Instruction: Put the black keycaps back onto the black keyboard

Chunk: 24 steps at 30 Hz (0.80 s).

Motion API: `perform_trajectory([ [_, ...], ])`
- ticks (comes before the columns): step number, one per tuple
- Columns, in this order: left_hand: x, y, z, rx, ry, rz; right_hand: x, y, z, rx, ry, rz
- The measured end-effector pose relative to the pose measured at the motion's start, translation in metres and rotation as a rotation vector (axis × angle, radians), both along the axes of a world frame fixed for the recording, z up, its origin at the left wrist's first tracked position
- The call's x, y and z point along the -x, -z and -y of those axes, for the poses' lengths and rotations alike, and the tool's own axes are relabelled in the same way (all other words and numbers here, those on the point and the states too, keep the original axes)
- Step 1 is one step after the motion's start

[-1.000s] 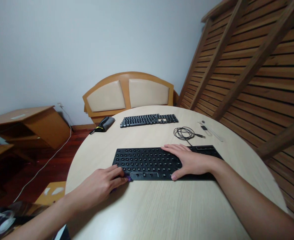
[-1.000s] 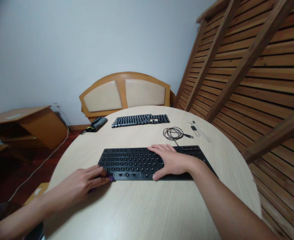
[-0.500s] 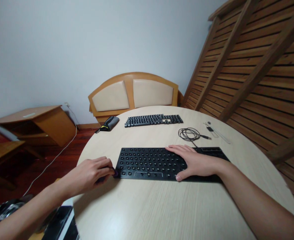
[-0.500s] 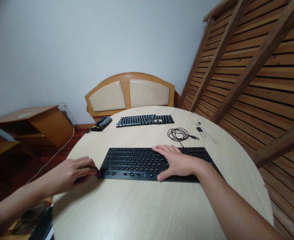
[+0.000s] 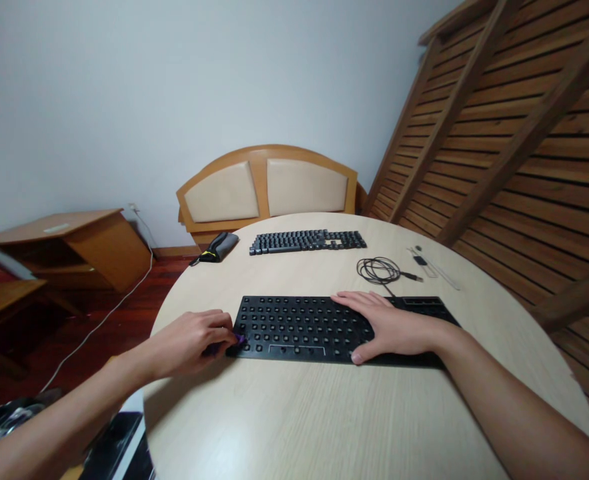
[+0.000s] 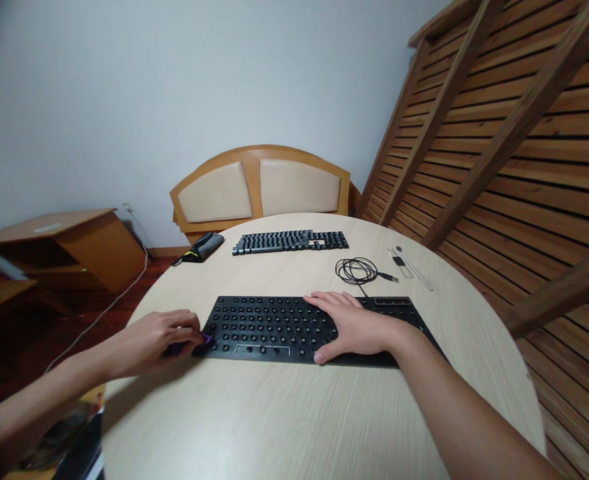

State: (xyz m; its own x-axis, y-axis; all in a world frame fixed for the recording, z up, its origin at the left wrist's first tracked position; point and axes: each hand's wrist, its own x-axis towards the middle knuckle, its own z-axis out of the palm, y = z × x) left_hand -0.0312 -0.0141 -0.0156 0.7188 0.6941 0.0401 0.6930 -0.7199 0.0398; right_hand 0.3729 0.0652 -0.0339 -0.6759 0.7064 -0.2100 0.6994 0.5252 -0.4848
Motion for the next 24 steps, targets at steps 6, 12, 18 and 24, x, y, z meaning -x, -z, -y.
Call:
perform_trajectory([
  [6, 0.002, -0.006, -0.026, -0.093, -0.172, 0.120, 0.000, 0.000, -0.001, -0.001, -0.002, -0.008],
  [12, -0.011, 0.014, -0.041, -0.113, -0.410, 0.080, -0.001, 0.001, -0.001, 0.007, 0.004, 0.005],
  [18, -0.018, 0.021, -0.027, -0.109, -0.443, 0.062, -0.002, 0.004, -0.002, -0.007, -0.003, -0.030],
  [24, -0.012, 0.019, -0.015, -0.068, -0.430, 0.076, 0.000, -0.002, 0.000, 0.008, -0.004, 0.004],
])
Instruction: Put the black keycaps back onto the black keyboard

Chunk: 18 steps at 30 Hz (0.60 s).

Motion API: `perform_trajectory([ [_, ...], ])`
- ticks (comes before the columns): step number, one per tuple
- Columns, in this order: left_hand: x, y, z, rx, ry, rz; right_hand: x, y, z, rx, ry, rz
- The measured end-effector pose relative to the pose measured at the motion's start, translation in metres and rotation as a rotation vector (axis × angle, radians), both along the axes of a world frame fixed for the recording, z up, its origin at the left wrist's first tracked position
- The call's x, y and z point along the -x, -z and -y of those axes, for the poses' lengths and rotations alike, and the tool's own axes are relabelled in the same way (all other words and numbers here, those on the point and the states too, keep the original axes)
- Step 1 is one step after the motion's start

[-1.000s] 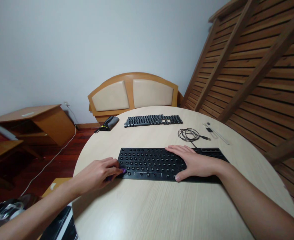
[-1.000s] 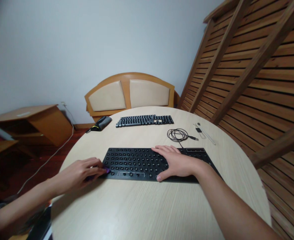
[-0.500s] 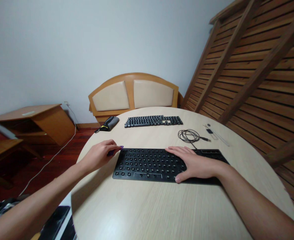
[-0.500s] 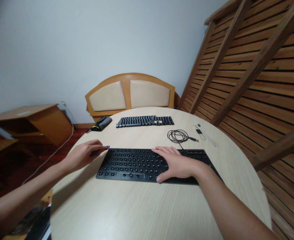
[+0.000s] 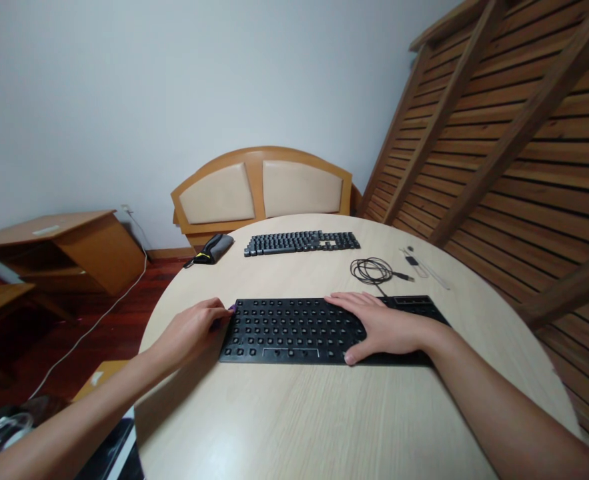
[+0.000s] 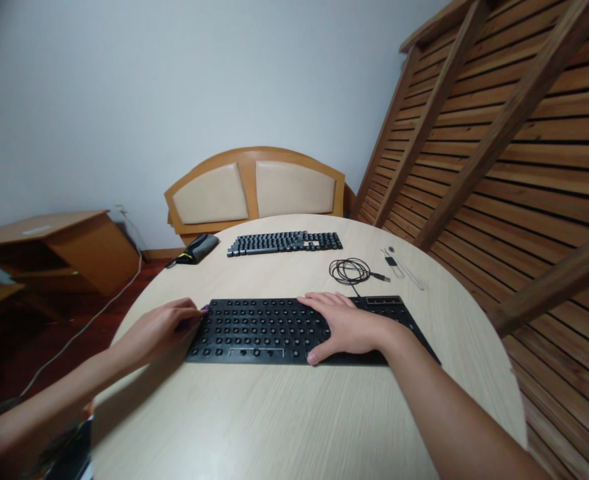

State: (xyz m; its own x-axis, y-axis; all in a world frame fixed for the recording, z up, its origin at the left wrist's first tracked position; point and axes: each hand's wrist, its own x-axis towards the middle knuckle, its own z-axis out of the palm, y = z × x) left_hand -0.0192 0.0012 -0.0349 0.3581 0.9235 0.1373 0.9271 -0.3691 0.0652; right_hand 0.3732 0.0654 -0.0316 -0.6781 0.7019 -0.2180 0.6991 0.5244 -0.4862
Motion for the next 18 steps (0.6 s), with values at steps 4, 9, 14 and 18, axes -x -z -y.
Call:
perform_trajectory([
  [4, 0.005, -0.003, 0.007, 0.073, 0.001, -0.029, 0.002, -0.001, 0.002, -0.007, 0.015, 0.014],
  [9, 0.008, -0.013, -0.002, 0.011, -0.076, 0.046, -0.003, -0.003, 0.000, -0.001, 0.071, -0.109],
  [14, -0.003, -0.010, -0.037, -0.067, -0.095, 0.120, -0.025, -0.009, -0.015, -0.137, 0.270, -0.462],
  [18, -0.027, 0.000, -0.057, 0.001, -0.018, 0.112, -0.045, -0.002, -0.032, -0.254, 0.422, -0.479],
])
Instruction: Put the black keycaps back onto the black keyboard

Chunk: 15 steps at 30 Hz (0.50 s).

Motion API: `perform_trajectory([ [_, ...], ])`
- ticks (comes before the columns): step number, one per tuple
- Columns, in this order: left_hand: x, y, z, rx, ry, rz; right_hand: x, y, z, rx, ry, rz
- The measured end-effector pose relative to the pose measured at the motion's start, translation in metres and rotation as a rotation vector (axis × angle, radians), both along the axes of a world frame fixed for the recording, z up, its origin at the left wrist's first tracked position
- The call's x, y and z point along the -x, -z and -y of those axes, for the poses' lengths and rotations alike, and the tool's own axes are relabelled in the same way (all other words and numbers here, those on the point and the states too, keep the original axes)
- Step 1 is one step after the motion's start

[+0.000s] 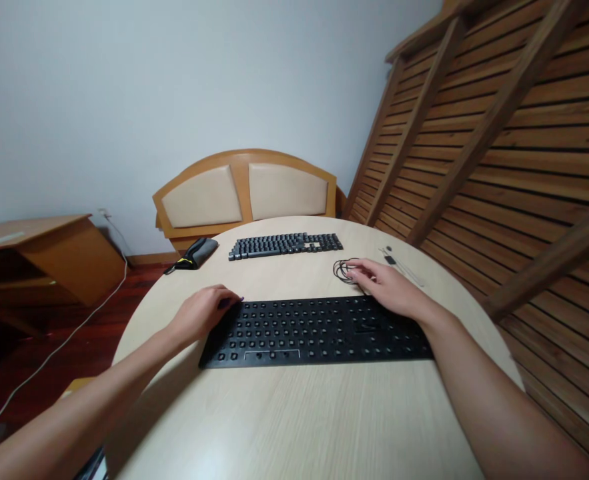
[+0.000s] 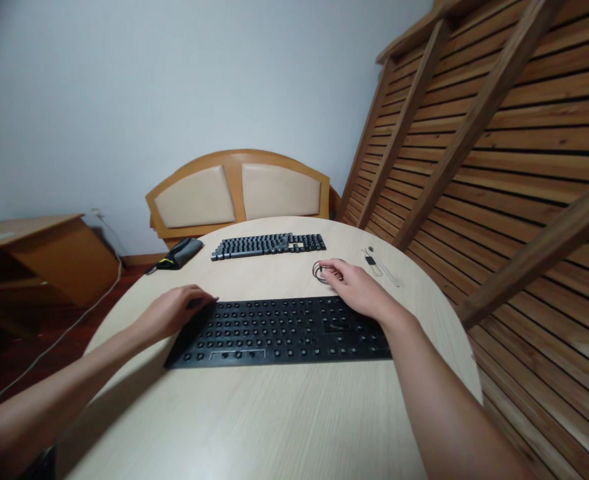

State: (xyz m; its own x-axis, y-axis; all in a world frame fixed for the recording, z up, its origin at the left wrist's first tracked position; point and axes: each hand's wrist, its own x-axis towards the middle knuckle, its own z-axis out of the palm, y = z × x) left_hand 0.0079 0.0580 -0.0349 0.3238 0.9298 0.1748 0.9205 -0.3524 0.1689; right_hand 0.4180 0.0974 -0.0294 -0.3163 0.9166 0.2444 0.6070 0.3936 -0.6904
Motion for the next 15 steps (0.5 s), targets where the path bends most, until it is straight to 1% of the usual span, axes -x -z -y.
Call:
perform_trajectory([
  [3, -0.023, 0.002, -0.007, 0.020, 0.040, -0.036, -0.008, 0.007, -0.007, 0.033, 0.009, 0.028],
  [6, -0.047, -0.003, -0.012, 0.022, 0.104, -0.048, -0.009, 0.010, -0.009, 0.063, -0.002, 0.024],
  [9, -0.071, -0.008, -0.016, 0.062, 0.173, -0.001, -0.006, 0.012, -0.009, 0.059, -0.017, 0.016],
  [12, -0.092, -0.009, -0.019, 0.076, 0.205, 0.164, 0.003, 0.012, -0.006, 0.041, -0.047, -0.003],
  [15, -0.110, -0.008, -0.016, 0.171, 0.298, 0.408, 0.019, 0.008, 0.003, -0.004, -0.114, -0.074],
])
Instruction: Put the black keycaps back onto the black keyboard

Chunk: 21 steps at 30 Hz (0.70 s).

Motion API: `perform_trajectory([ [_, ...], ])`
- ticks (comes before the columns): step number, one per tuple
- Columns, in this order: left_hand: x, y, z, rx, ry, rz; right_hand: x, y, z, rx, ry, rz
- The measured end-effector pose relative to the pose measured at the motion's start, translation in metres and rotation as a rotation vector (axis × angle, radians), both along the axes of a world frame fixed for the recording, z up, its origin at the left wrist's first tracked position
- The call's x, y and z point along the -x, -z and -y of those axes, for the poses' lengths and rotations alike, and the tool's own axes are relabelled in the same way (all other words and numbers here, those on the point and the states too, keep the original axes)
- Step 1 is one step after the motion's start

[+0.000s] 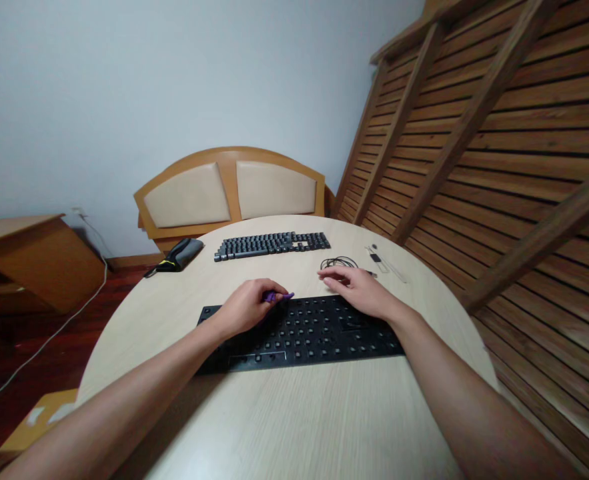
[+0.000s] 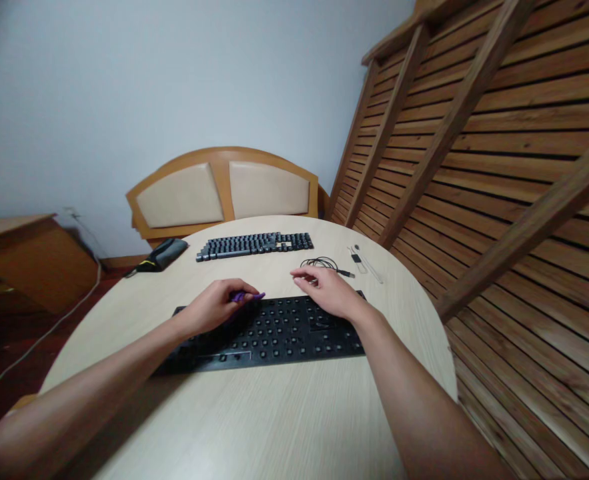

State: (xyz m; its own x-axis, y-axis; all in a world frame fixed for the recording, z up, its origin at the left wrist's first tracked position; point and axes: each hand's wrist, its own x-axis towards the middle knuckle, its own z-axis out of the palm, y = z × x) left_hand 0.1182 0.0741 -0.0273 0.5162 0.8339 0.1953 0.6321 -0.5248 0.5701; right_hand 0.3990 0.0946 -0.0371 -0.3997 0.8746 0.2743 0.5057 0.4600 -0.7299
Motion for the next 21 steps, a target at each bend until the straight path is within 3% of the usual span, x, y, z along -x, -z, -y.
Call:
perform_trajectory([
  [4, -0.016, 0.005, 0.010, 0.136, 0.087, 0.250, 0.025, -0.006, 0.018, 0.008, -0.177, -0.094],
  [9, -0.018, 0.010, 0.019, 0.163, 0.012, 0.421, 0.043, -0.003, 0.025, -0.069, -0.241, -0.106],
  [14, -0.008, 0.017, 0.023, 0.082, -0.025, 0.332, 0.032, -0.006, 0.019, -0.110, -0.230, -0.007],
  [21, 0.000, 0.029, 0.027, -0.218, 0.019, 0.014, 0.028, -0.011, 0.026, -0.205, -0.278, 0.217],
])
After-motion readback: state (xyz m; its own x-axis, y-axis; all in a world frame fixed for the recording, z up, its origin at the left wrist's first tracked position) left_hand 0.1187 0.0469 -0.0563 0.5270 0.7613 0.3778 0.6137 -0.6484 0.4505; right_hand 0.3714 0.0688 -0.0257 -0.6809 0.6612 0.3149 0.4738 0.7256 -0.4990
